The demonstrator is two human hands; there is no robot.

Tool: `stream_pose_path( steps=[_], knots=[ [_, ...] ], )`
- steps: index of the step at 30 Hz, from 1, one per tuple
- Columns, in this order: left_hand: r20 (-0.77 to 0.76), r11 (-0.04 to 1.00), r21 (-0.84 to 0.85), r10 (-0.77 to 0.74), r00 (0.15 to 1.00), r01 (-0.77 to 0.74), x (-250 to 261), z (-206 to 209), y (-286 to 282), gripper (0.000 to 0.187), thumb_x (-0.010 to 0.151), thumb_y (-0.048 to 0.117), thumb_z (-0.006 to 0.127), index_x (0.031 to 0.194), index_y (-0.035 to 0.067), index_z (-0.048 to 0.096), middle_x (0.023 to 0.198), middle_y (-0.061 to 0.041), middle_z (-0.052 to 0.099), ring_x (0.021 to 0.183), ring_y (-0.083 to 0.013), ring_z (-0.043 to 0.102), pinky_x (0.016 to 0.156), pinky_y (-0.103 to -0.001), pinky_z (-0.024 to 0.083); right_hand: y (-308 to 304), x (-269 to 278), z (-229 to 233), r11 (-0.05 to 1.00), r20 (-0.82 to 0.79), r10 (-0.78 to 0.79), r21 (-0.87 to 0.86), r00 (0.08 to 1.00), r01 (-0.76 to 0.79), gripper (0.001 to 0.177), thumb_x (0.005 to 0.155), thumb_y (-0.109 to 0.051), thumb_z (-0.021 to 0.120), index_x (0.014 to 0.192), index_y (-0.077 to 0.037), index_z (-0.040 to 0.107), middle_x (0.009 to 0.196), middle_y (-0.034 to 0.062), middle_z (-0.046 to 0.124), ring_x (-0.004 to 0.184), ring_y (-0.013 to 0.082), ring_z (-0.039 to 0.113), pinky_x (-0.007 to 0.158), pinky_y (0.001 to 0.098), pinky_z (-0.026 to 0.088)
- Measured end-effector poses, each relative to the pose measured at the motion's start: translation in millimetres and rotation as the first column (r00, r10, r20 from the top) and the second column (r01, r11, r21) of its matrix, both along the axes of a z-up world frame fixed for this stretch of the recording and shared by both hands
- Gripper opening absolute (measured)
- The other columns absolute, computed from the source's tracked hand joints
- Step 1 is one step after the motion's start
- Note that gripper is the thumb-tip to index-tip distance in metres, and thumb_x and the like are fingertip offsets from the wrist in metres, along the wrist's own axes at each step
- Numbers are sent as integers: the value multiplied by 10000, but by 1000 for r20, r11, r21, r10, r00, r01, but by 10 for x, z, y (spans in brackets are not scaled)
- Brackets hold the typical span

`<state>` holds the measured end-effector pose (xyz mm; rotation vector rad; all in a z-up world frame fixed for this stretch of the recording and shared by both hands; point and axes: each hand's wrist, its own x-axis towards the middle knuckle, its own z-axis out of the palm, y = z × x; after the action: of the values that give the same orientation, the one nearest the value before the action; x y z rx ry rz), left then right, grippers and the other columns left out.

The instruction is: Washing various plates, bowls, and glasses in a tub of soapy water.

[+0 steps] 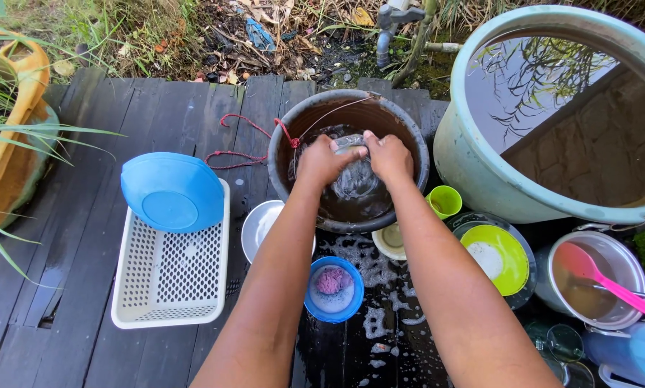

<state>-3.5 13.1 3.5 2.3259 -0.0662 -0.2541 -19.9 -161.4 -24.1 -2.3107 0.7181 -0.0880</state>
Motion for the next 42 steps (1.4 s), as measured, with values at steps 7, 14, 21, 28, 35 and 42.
stream_pose_path(
  steps=[7, 14, 21, 28, 35, 42],
  knots=[
    [111, 934, -346, -56, 992, 91, 115, 71, 89, 580, 681, 592, 878, 825, 56, 707, 694, -42, 719, 593, -140, 655, 582, -324, 551, 101, -247, 448, 997, 233, -66, 44, 970, 57, 600, 981, -612, 567, 796, -45, 631, 853, 217, 705, 842, 431, 674, 770, 530, 497],
    [166, 804, -585, -9, 986, 106, -271, 789, -12, 346, 862, 337, 841, 772, 76, 632, 625, 46, 577, 524, -32, 491, 487, -246, 408, -70, -279, 596, 996, 683, 88, -57, 726, -67, 481, 1070, -525, 549, 975, -58, 614, 892, 166, 678, 824, 384, 671, 734, 487, 513],
    [458, 815, -567, 190, 868, 121, -708, 1434, -208, 346, 918, 313, 815, 792, 51, 628, 650, 33, 563, 605, -47, 444, 545, -255, 413, -286, -792, 1441, 800, 94, -61, 600, 994, -8, 863, 835, -783, 395, 1488, -218, 392, 1130, 102, 643, 801, 260, 677, 673, 404, 551],
    [862, 900, -119, -116, 494, 419, -1188, 2052, -204, 312, 970, 319, 766, 850, 71, 620, 799, -69, 662, 699, -262, 643, 612, -388, 499, -555, -1409, 2203, 393, 141, 150, 900, 979, -190, 1055, 790, -897, 232, 1489, -131, 427, 1193, 171, 698, 821, 226, 721, 676, 379, 604],
    [860, 847, 291, -435, 265, 444, -1376, 2221, -32, 224, 1031, 320, 645, 966, 106, 645, 945, -80, 631, 923, -306, 641, 813, -426, 524, -838, -1254, 1984, 116, 265, 154, 952, 952, -284, 646, 1011, -328, 395, 1489, 103, 456, 1227, 276, 696, 952, 285, 766, 762, 390, 648],
    [928, 979, 126, -173, 331, 160, -1405, 2138, -2, 252, 992, 350, 679, 1116, 136, 633, 1117, -152, 648, 1173, -361, 571, 1029, -484, 353, -366, -1391, 2272, 475, 314, -11, 837, 949, -271, 662, 883, -67, 442, 1527, -149, 313, 1155, 177, 756, 792, 230, 738, 622, 343, 604]
  ],
)
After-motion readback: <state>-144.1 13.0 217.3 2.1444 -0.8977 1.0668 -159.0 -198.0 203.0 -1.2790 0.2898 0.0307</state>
